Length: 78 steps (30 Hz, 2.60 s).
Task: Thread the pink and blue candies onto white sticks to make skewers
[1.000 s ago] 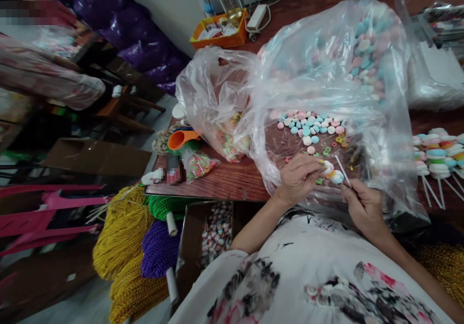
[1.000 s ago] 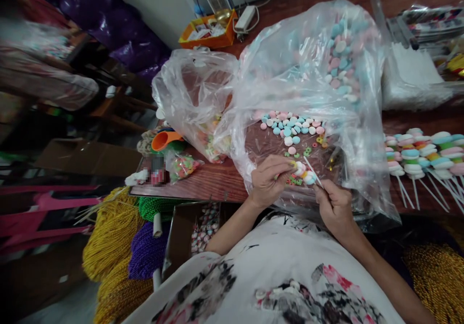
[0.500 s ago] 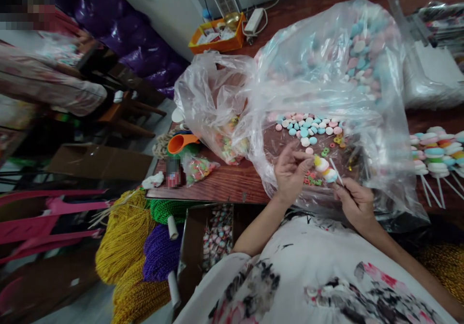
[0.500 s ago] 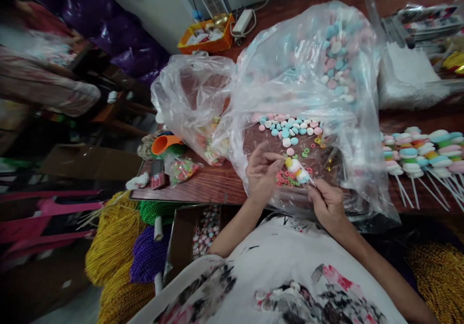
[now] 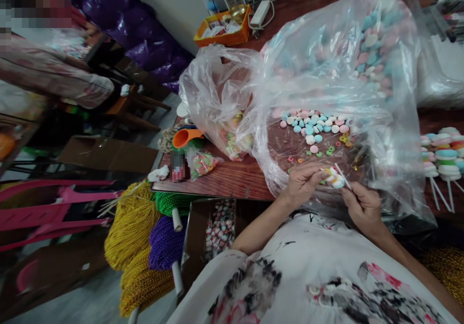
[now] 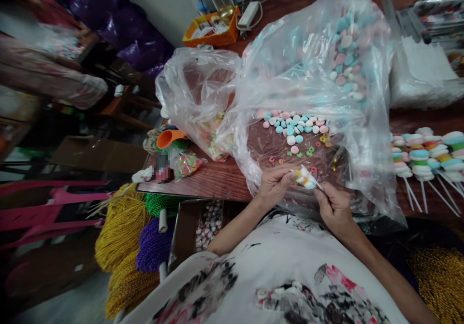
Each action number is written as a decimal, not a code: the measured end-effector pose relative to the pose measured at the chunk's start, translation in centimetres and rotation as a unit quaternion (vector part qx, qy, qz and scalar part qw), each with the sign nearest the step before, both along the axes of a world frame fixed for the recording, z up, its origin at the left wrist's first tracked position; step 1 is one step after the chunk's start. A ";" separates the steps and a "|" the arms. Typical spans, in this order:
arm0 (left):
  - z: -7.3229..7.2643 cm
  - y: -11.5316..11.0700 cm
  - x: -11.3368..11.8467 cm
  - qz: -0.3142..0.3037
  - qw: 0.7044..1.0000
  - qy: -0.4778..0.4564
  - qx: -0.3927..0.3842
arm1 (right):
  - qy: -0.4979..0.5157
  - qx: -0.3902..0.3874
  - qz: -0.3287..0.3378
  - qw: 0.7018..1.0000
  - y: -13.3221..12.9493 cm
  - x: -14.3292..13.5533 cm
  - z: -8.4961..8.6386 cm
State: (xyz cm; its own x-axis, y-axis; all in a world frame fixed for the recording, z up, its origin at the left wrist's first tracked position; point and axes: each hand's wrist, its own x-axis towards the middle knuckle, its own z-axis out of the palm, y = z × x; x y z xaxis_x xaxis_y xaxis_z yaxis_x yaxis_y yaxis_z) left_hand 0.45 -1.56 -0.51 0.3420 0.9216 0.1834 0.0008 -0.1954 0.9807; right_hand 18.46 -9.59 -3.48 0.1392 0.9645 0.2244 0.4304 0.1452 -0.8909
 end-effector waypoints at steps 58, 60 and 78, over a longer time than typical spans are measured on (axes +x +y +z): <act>-4.8 10.2 -2.6 -0.077 0.829 0.412 0.371 | -0.131 0.018 -0.035 0.991 1.8 1.8 -2.4; -5.3 10.1 -3.0 -0.100 0.835 0.382 0.384 | -0.149 0.026 -0.035 0.988 1.8 1.9 -2.5; -3.3 11.4 -1.5 -0.157 0.820 0.475 0.278 | -0.100 0.005 -0.047 0.994 2.2 1.8 -1.2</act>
